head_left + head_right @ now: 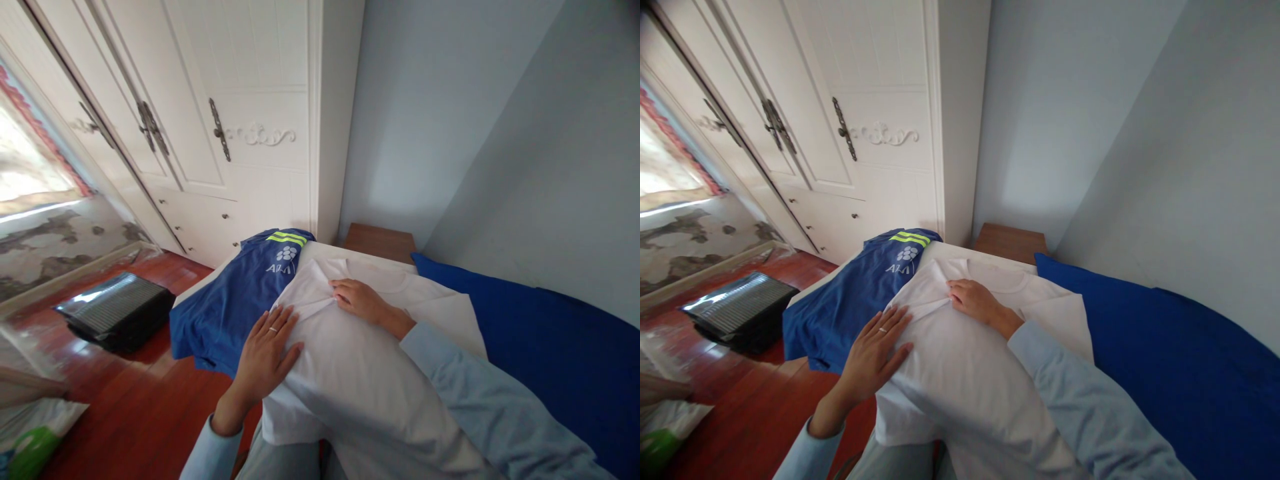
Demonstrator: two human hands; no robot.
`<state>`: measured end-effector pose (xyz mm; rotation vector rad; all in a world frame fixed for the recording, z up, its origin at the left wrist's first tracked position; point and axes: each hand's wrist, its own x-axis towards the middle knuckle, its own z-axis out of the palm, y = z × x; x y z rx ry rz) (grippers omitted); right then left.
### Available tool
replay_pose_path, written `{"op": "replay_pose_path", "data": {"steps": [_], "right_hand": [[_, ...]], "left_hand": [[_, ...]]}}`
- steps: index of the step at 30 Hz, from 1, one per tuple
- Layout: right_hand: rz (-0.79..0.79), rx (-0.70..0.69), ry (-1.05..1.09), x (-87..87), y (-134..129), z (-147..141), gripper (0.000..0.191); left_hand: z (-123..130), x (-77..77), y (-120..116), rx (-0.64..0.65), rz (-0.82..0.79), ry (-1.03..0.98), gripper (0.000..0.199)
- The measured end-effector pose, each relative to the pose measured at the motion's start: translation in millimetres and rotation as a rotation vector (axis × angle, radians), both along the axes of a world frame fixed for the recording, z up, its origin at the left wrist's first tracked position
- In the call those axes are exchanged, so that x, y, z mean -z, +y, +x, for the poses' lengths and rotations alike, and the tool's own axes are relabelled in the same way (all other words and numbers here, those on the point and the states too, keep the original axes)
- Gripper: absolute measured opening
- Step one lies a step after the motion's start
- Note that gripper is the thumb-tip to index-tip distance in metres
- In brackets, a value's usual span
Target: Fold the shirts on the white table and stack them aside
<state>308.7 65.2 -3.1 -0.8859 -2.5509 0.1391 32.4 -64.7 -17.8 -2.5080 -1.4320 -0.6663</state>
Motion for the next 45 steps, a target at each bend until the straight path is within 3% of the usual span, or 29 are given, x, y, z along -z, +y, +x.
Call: {"op": "replay_pose_path", "data": {"steps": [8, 14, 19, 25, 29, 32, 35, 38, 41, 43, 45], "right_hand": [[0.008, -0.076, 0.095, -0.5, -2, 3, 0.030], [0.031, -0.194, 0.081, -4.0, -4, 5, 0.020], [0.011, -0.164, 0.133, -1.8, -2, 8, 0.024], [-0.012, -0.155, 0.096, 1.8, 2, 9, 0.026], [-0.039, -0.124, 0.113, 3.1, 3, 9, 0.025], [-0.066, -0.103, 0.137, 5.1, 4, 9, 0.026], [-0.070, -0.097, 0.151, 7.2, 4, 8, 0.026], [-0.073, -0.091, 0.168, 8.8, 5, 8, 0.026], [-0.094, -0.079, 0.210, 9.6, 7, 9, 0.025], [-0.104, -0.084, 0.232, 9.6, 8, 10, 0.025], [-0.093, -0.102, 0.229, 9.4, 9, 9, 0.025]], "left_hand": [[0, 1.1, 0, -0.004, 0.005, -0.020, 0.058], [-2, 4.7, 1, 0.009, 0.026, -0.019, 0.056], [-2, 6.0, 1, 0.007, 0.029, -0.036, 0.051], [-1, 12.0, 0, -0.040, 0.075, -0.083, 0.066], [-1, 12.5, 2, -0.026, 0.078, -0.105, 0.064], [-1, 7.9, 1, -0.002, 0.068, -0.176, 0.060], [-3, 7.9, -10, 0.005, 0.085, -0.401, 0.046], [-9, 23.1, -37, -0.128, 0.154, -0.745, 0.031], [-18, 53.2, -73, -0.411, 0.214, -0.997, 0.024], [-25, 76.7, -96, -0.553, 0.134, -1.082, 0.028], [-30, 99.8, -110, -0.595, -0.070, -1.108, 0.038]]}}
